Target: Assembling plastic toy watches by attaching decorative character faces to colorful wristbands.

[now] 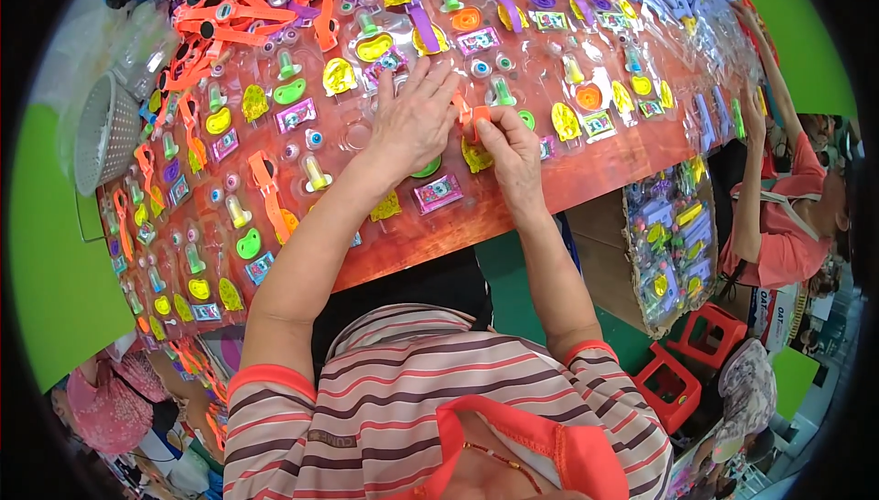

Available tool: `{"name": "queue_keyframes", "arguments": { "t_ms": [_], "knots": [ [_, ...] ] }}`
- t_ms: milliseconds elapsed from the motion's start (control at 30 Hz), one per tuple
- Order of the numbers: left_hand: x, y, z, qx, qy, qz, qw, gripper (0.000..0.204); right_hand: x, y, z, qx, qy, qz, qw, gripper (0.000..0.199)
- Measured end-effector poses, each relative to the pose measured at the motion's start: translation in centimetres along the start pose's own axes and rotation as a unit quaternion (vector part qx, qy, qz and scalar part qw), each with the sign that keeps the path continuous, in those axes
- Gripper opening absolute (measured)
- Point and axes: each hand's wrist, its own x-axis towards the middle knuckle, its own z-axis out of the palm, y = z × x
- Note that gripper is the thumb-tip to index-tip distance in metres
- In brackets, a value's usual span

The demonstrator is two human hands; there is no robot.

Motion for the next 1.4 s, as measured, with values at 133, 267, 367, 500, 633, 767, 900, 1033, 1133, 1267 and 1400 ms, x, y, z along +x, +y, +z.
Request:
{"name": "queue_keyframes", "arguments": {
  "t_ms": [133, 267, 367, 500, 633, 767, 900, 1033, 1133, 1267, 1400],
  "knots": [
    [-0.7, 0.4, -0.9, 0.04, -0.073, -0.026, 0.996, 0.064, -0.7, -0.3, 0.2, -0.195, -0.017, -0.059, 0.979, 0.01],
    [-1.0, 0.8, -0.3, 0.055, -0.077, -0.034, 0.995, 0.072, -1.9, -0.2, 0.4, -0.348, -0.045, -0.247, 0.903, 0.007],
    [-1.5, 0.2, 0.3, 0.06, -0.034, -0.022, 0.997, 0.077, -1.9, -1.0, 0.8, -0.42, -0.083, -0.292, 0.855, 0.01],
    [-1.2, -0.2, -0.2, 0.056, -0.027, -0.024, 0.998, 0.081, -1.4, -1.2, 0.9, -0.453, -0.122, -0.331, 0.819, 0.013],
    [-0.7, -0.7, 0.1, 0.022, -0.046, -0.056, 0.997, 0.083, -0.7, -0.9, 1.0, -0.449, -0.113, -0.347, 0.816, 0.017],
    [-0.6, -0.7, 0.2, 0.022, -0.064, -0.061, 0.996, 0.084, -0.7, -1.4, 1.2, -0.482, -0.109, -0.368, 0.787, 0.019],
    [-0.8, -0.6, -0.1, 0.02, -0.071, -0.063, 0.995, 0.085, -0.8, -1.4, 0.9, -0.433, -0.084, -0.337, 0.832, 0.013],
    [-0.8, -0.5, -0.1, 0.015, -0.07, -0.057, 0.996, 0.086, 0.6, -0.7, -0.4, -0.082, 0.068, -0.04, 0.994, 0.014],
    [-0.9, -0.7, -0.1, 0.017, -0.076, -0.054, 0.995, 0.086, 1.3, -1.7, 0.1, -0.194, 0.023, -0.08, 0.977, 0.029],
    [-0.8, -0.9, 0.0, 0.011, -0.078, -0.053, 0.995, 0.088, 1.3, -2.0, 0.5, -0.51, -0.03, -0.23, 0.828, 0.033],
    [-0.8, -0.9, 0.1, 0.018, -0.072, -0.065, 0.995, 0.089, 0.9, -2.3, 0.4, -0.603, -0.063, -0.195, 0.771, 0.023]
  ]
}}
